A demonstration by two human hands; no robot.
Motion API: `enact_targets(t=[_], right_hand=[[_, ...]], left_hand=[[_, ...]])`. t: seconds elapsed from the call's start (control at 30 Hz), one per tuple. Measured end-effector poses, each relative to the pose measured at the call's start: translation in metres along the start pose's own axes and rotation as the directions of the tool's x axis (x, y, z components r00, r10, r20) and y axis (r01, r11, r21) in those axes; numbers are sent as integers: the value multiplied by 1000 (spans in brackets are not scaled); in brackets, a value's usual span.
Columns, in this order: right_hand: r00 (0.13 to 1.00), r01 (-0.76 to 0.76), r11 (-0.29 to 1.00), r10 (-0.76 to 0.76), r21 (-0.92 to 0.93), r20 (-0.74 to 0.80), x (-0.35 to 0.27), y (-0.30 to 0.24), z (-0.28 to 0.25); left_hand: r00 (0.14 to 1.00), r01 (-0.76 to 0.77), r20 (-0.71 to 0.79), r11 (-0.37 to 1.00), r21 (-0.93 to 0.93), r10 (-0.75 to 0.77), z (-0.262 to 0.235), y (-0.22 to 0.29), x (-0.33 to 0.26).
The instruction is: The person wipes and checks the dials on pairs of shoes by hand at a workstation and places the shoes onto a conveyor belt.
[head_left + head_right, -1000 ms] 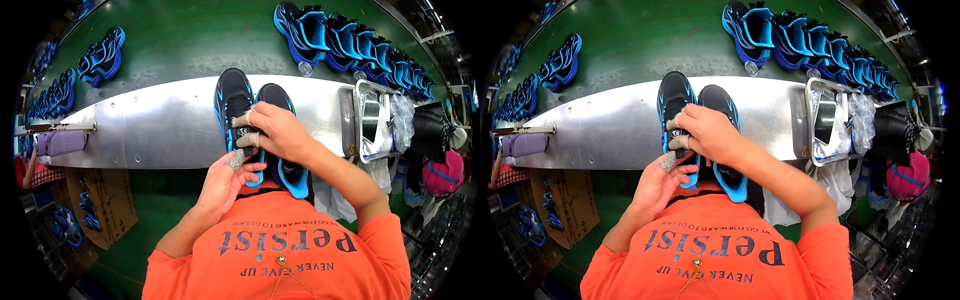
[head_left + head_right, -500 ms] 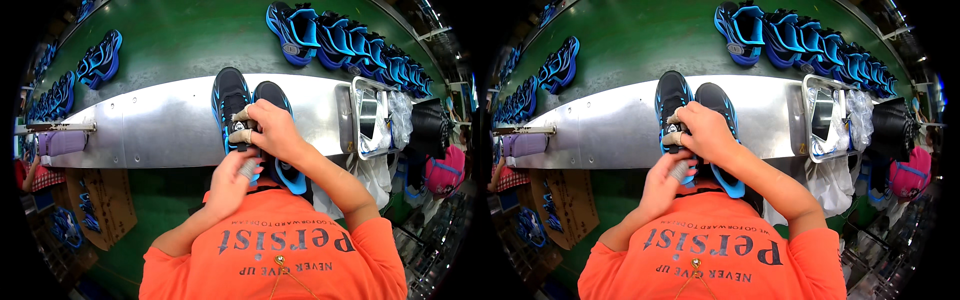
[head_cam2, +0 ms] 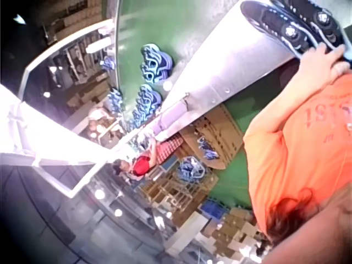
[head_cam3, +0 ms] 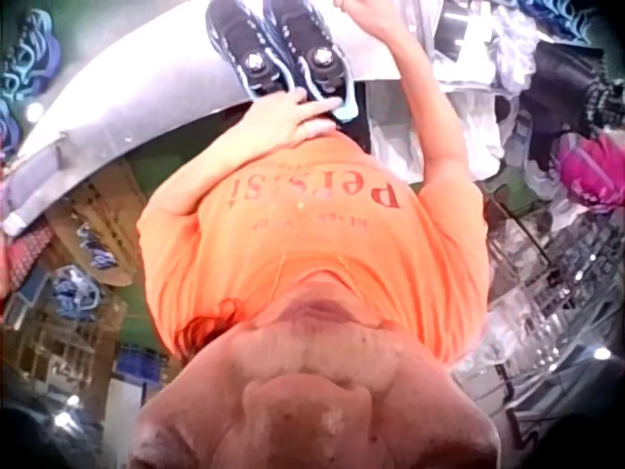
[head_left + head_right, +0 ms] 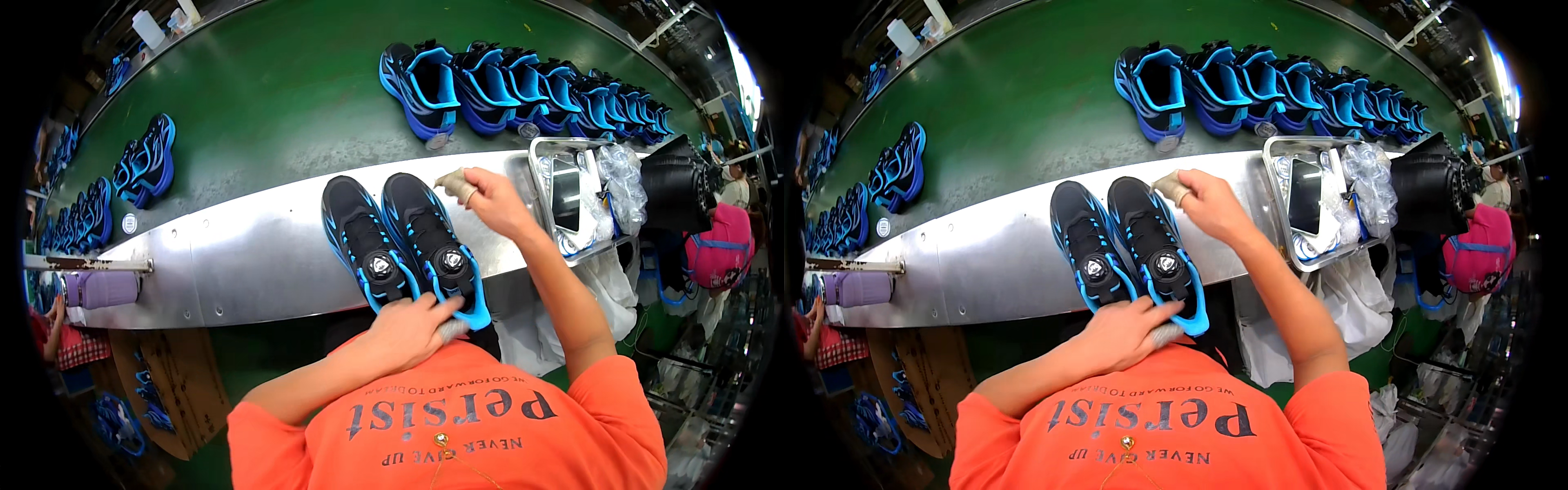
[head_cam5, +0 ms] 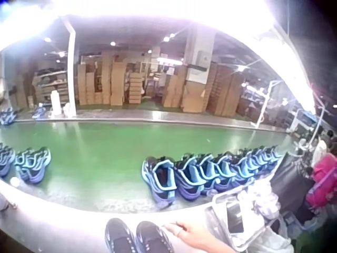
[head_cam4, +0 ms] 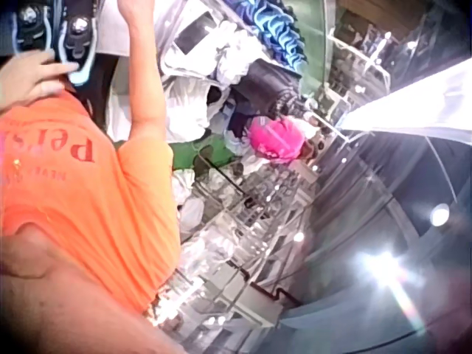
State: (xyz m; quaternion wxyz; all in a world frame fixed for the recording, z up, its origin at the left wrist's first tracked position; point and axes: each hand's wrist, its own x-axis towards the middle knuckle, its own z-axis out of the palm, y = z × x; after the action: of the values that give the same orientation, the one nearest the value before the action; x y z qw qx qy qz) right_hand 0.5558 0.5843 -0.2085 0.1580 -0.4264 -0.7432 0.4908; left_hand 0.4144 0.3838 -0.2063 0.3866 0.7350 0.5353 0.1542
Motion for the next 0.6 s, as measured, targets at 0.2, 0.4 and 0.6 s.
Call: enact_targets(t=[0.2,0.4,0.6], right_hand=[[976,198,968,-209,-153,-59,8,11,-22],[941,108,846,-256,-522,-221,46,-17,-94],[954,-163,586,-111,-794,-278,85,20,-132]], left_hand=[[978,103,-160,979,-174,-131,-66,-7,28],[732,279,-679,885,372,55,-210,-131,43],[685,51,-683,919,392,253,-192,-90,138]])
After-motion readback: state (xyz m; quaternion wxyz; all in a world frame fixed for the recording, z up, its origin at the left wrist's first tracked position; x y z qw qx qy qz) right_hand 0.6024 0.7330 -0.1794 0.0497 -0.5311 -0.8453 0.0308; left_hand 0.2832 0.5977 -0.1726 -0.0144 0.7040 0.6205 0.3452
